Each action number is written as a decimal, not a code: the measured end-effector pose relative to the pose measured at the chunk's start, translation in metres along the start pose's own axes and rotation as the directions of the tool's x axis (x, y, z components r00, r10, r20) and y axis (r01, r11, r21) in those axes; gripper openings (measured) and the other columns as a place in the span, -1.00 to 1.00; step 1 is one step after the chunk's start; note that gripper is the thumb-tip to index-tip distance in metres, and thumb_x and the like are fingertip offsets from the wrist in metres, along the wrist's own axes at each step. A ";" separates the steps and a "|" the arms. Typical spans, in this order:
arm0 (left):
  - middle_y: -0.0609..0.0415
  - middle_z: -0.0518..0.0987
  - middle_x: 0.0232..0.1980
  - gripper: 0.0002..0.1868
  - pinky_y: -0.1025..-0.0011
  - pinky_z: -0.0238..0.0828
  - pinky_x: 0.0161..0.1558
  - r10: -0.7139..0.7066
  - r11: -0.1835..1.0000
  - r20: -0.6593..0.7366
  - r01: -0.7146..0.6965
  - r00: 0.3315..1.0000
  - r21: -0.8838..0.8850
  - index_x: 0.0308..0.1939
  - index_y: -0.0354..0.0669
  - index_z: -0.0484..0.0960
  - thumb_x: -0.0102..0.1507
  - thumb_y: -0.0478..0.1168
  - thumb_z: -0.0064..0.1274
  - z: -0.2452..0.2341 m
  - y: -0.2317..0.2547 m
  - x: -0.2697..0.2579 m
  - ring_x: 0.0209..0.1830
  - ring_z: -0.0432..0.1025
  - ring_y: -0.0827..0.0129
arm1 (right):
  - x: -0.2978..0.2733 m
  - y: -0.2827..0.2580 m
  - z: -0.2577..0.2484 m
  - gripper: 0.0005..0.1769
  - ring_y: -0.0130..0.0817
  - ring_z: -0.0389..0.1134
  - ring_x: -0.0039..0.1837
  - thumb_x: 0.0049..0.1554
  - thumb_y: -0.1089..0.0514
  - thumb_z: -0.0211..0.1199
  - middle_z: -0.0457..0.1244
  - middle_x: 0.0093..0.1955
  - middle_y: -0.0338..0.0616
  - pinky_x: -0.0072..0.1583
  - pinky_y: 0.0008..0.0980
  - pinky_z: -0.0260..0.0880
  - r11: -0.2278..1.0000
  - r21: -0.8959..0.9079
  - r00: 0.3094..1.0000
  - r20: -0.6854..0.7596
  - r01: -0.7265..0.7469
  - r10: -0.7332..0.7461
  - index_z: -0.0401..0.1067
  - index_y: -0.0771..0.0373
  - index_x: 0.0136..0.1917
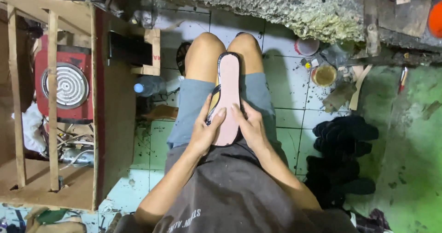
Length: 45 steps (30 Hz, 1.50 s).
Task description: Assembling a sandal by attaching straps to a shoe last and sole using manual manipulation and a hammer.
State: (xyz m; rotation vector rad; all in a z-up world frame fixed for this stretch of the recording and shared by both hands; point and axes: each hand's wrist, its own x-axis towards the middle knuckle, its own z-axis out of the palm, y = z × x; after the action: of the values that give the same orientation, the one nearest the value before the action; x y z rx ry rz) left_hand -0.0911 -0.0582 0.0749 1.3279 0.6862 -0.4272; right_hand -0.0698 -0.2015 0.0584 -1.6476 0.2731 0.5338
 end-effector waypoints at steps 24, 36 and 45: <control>-0.25 0.46 0.34 -0.19 0.05 0.13 0.39 0.199 0.903 0.431 -0.336 0.880 0.269 0.42 -0.07 0.38 0.12 -0.09 0.34 -0.036 0.092 0.023 0.40 0.27 0.08 | 0.023 -0.081 -0.046 0.59 0.82 -0.09 0.44 -0.24 0.33 0.69 -0.48 0.62 0.54 0.29 0.51 0.16 0.951 -0.010 0.946 0.107 0.309 -0.306 -0.48 0.00 0.63; -0.15 0.52 0.30 -0.18 -0.04 0.29 0.29 -0.140 0.107 0.555 -0.545 0.820 0.832 0.48 0.11 0.29 0.18 0.25 0.04 -0.029 0.149 0.081 0.28 0.39 -0.17 | 0.048 -0.033 -0.038 -0.06 -0.34 0.40 -0.39 0.02 0.09 0.49 0.40 -0.17 0.10 -0.27 -0.49 0.51 0.986 -0.124 0.980 -0.178 -0.115 0.092 0.08 -0.25 0.54; -0.17 0.41 0.26 0.07 0.01 0.32 0.22 0.222 -0.114 0.424 -0.409 0.878 0.906 0.43 -0.17 0.18 0.07 0.39 0.18 -0.003 0.064 0.097 0.19 0.42 -0.07 | 0.091 -0.007 -0.055 -0.11 -0.14 0.28 0.40 -0.22 -0.07 0.66 0.16 0.43 -0.28 0.39 -0.21 0.26 0.708 -0.535 0.834 -0.010 0.462 -0.552 0.38 -0.17 0.36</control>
State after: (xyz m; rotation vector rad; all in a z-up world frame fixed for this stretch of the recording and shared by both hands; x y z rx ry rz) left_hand 0.0207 -0.0328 0.0559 2.8200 -0.3547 -0.6346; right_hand 0.0216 -0.2430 0.0237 -2.1918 -0.2387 0.0242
